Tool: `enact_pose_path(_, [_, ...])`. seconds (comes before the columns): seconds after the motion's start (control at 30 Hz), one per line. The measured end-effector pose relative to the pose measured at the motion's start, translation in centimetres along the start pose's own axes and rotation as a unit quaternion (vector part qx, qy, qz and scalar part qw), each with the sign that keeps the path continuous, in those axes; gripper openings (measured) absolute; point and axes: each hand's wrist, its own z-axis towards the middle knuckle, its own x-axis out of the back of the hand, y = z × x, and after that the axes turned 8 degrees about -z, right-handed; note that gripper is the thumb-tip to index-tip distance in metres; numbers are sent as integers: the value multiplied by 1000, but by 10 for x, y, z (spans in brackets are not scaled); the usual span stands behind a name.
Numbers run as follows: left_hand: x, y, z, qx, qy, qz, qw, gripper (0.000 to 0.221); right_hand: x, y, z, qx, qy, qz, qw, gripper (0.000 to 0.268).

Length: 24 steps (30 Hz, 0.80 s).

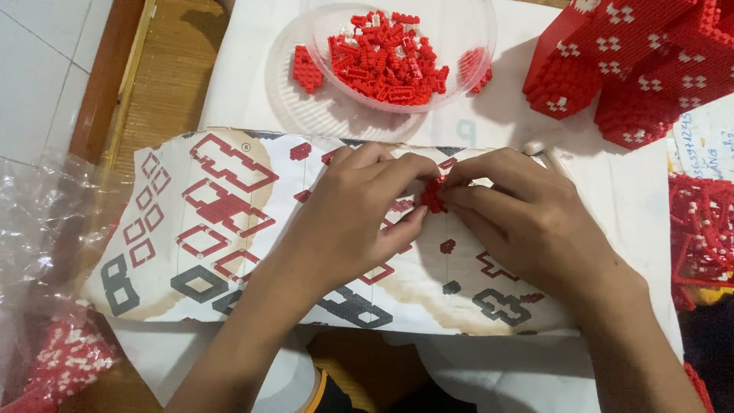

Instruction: Assembling a red structure using small interlocking plastic blocks on a paper template.

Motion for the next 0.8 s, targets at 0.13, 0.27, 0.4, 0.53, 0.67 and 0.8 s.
enact_pose_path(0.13, [0, 0, 0, 12, -10, 10, 1000, 34, 1, 0, -1, -4, 1, -11, 1000, 6])
enact_pose_path(0.27, [-1, -2, 0, -3, 3, 4, 1000, 33, 5, -2, 2, 4, -10, -19, 1000, 4])
enact_pose_path(0.4, [-1, -2, -1, 8, -7, 2, 1000, 37, 9, -2, 1, 21, -37, -87, 995, 6])
enact_pose_path(0.53, [-2, -3, -1, 19, -20, 6, 1000, 43, 11, -2, 0, 44, -56, -133, 989, 13])
enact_pose_path(0.67, [-2, -4, -2, 18, -18, 10, 1000, 46, 14, -5, 4, 51, -69, -149, 985, 10])
enact_pose_path(0.8, [-3, -5, -2, 11, -14, 2, 1000, 52, 15, -7, 4, 47, -125, -211, 968, 18])
